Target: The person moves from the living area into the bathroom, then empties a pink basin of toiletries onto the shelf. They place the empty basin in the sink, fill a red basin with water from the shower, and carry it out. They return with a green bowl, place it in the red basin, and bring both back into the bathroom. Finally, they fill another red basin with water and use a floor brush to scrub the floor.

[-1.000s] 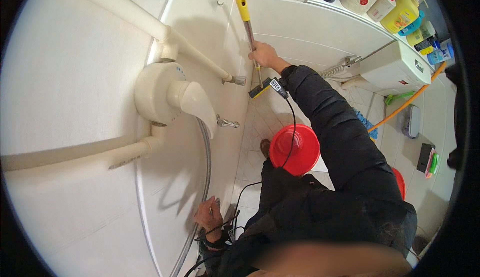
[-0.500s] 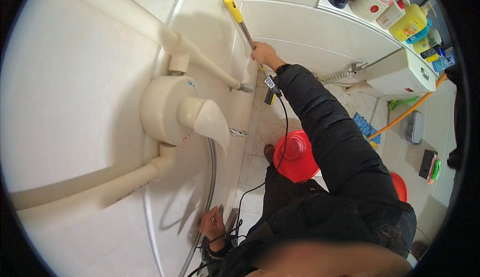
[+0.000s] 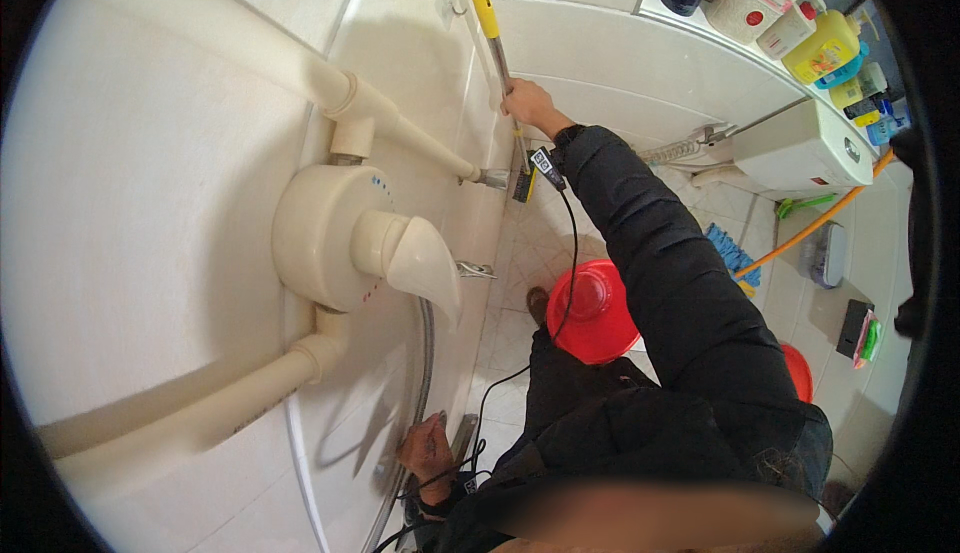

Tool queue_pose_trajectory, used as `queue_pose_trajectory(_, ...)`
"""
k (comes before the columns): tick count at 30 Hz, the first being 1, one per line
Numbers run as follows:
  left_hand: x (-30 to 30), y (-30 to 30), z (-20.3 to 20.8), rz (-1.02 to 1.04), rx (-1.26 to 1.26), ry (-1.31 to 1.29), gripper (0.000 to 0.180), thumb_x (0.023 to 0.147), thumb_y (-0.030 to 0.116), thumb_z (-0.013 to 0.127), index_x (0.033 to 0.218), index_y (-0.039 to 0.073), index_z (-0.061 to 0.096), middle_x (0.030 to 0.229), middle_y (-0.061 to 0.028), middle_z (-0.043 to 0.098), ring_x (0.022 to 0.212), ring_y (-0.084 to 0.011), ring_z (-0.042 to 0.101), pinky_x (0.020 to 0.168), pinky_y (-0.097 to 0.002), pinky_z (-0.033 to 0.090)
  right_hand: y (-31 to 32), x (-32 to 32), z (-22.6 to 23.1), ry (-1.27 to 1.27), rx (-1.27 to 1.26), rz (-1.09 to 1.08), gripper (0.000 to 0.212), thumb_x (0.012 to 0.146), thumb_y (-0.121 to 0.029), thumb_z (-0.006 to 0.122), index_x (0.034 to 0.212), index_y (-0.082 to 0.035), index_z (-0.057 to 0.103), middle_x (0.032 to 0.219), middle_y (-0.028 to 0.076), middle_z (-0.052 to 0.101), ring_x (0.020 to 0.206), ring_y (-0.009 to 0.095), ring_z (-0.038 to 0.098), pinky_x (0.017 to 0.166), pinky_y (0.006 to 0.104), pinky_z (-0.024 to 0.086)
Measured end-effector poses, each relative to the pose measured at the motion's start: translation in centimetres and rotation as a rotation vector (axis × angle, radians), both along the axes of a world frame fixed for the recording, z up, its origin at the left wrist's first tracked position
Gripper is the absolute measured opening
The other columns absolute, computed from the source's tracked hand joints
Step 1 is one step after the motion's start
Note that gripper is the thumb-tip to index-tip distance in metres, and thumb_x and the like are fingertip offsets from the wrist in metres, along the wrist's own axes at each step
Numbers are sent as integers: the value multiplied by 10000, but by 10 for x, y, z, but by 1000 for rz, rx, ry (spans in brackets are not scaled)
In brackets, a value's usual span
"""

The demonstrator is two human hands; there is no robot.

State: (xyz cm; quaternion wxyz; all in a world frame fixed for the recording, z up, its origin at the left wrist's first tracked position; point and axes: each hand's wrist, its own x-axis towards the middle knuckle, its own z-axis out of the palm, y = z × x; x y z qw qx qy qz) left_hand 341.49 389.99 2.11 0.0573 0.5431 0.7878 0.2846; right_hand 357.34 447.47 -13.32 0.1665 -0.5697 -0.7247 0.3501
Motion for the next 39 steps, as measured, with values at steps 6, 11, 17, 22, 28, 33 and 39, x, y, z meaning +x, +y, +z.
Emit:
queue_pose_trajectory(6, 2, 3, 2, 2, -8, 4, 138, 799, -7, 654, 914, 57, 695, 736, -127, 653, 600, -268, 631, 532, -342, 489, 4, -4, -10, -26, -9, -15, 369, 642, -244, 686, 954, -50, 654, 964, 197, 680, 942, 390, 635, 801, 473, 505)
queue_pose_trajectory(11, 3, -1, 2, 64, -90, -34, 171, 778, 6, 642, 926, 60, 710, 748, -93, 671, 666, -223, 651, 620, -325, 514, 4, -1, -9, -34, -29, 11, 377, 638, -243, 685, 962, -53, 657, 954, 200, 680, 944, 390, 635, 801, 471, 505)
queue_pose_trajectory(17, 4, 1, 7, 67, -119, -91, 195, 766, -20, 636, 926, 62, 712, 751, -93, 673, 671, -211, 650, 634, -317, 515, 5, -3, -7, -82, 9, 33, 355, 666, -213, 645, 1001, -99, 672, 913, 160, 693, 913, 362, 655, 776, 458, 513)
queue_pose_trajectory(22, 5, 1, 3, 45, -63, -38, 173, 777, -1, 647, 924, 64, 714, 761, -89, 677, 674, -218, 653, 638, -318, 519, 6, -8, -19, -97, -12, 58, 389, 662, -232, 673, 1026, -97, 656, 978, 164, 687, 949, 362, 645, 788, 457, 508)
queue_pose_trajectory(28, 5, -1, 2, 1, -83, 33, 159, 795, -7, 647, 928, 58, 707, 771, -124, 666, 661, -276, 647, 579, -354, 508, 2, -9, -53, 33, 40, -25, 424, 695, -245, 704, 1073, -72, 621, 983, 182, 682, 947, 387, 640, 800, 468, 505)
queue_pose_trajectory(33, 12, -3, -1, 11, -87, -38, 179, 812, -8, 632, 968, 48, 699, 806, -138, 672, 679, -298, 655, 569, -356, 512, -36, 37, -85, 86, 103, 40, 435, 710, -123, 715, 1111, -50, 566, 821, 176, 653, 690, 290, 656, 634, 404, 504)
queue_pose_trajectory(39, 25, -9, -1, -41, 12, 44, 138, 797, 23, 692, 927, 68, 694, 760, -111, 662, 630, -250, 637, 571, -328, 499, -134, 135, -82, 243, -309, 84, 279, 768, -20, 654, 1043, -42, 611, 703, 53, 591, 485, 124, 538, 456, 292, 452)
